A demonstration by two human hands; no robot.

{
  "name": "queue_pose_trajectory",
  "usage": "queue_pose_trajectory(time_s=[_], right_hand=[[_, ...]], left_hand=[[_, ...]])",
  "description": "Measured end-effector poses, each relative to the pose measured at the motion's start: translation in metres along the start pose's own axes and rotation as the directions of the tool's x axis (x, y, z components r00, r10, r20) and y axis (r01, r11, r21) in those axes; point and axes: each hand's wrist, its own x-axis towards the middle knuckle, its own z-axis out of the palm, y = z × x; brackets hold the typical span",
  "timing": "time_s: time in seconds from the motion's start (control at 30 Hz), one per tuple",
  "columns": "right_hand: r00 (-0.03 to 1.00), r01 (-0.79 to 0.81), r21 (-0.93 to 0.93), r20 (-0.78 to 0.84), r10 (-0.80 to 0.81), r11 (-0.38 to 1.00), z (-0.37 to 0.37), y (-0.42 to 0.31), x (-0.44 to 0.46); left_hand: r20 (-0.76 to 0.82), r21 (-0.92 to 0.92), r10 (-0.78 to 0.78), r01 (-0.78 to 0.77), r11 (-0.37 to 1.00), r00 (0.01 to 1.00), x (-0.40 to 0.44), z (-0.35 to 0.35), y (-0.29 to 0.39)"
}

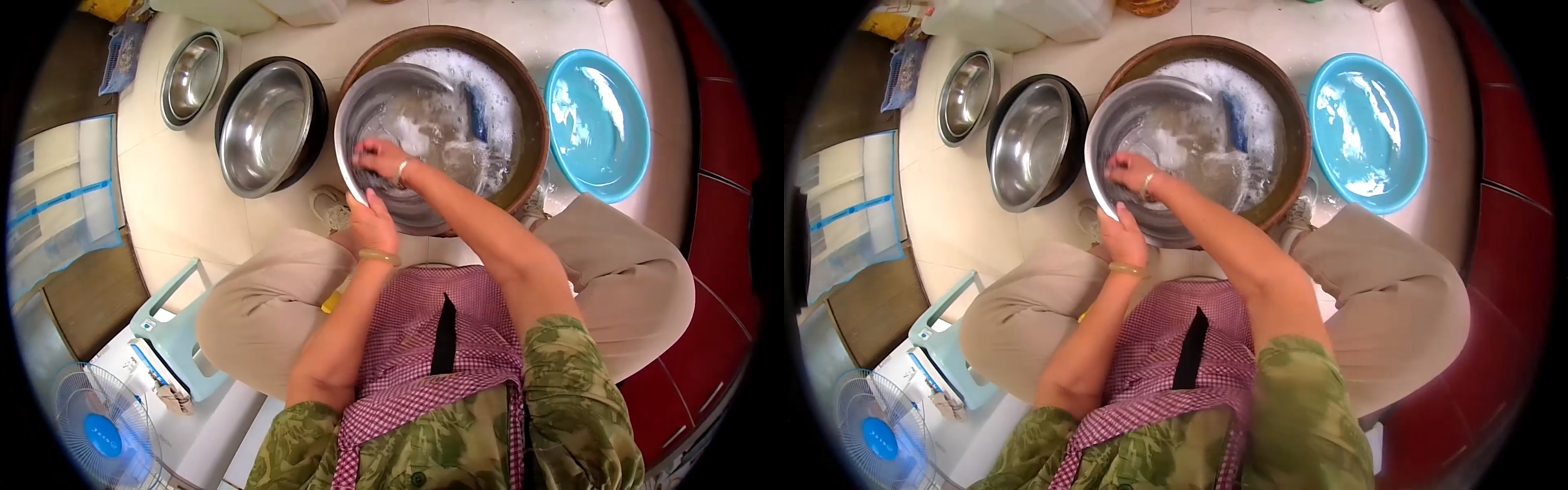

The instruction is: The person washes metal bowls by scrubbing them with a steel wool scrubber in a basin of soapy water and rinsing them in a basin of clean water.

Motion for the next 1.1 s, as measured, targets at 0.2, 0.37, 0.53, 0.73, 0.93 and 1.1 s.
queue_pose_trajectory(time_s=[0.2,0.37,0.53,0.73,0.93,1.1], right_hand=[[0.759,0.282,-0.434,-0.444,-0.475,0.856,0.000,-0.025,0.026],[0.563,0.115,-0.632,-0.594,-0.575,0.766,-0.033,-0.052,0.039],[0.435,0.163,-0.730,-0.551,-0.712,0.664,-0.037,-0.073,0.020],[0.601,-0.357,-0.742,-0.648,-0.469,0.568,-0.092,-0.019,0.035],[0.923,-0.094,-0.983,-0.027,-0.385,-0.157,-0.128,0.023,0.014],[0.981,-0.190,-0.967,-0.181,-0.068,-0.168,-0.107,0.060,-0.004]], left_hand=[[0.070,0.086,0.023,-0.029,0.996,0.997,0.029,-0.029,0.056],[0.138,0.152,0.068,-0.089,0.984,0.988,0.034,-0.031,0.061],[0.128,0.154,0.013,-0.033,0.988,0.992,0.036,-0.026,0.062],[0.151,0.256,-0.045,0.005,0.967,0.988,0.028,-0.029,0.068],[0.168,0.226,0.159,-0.195,0.954,0.973,0.032,-0.019,0.051],[0.166,0.216,0.113,-0.148,0.965,0.980,0.035,-0.016,0.048]])
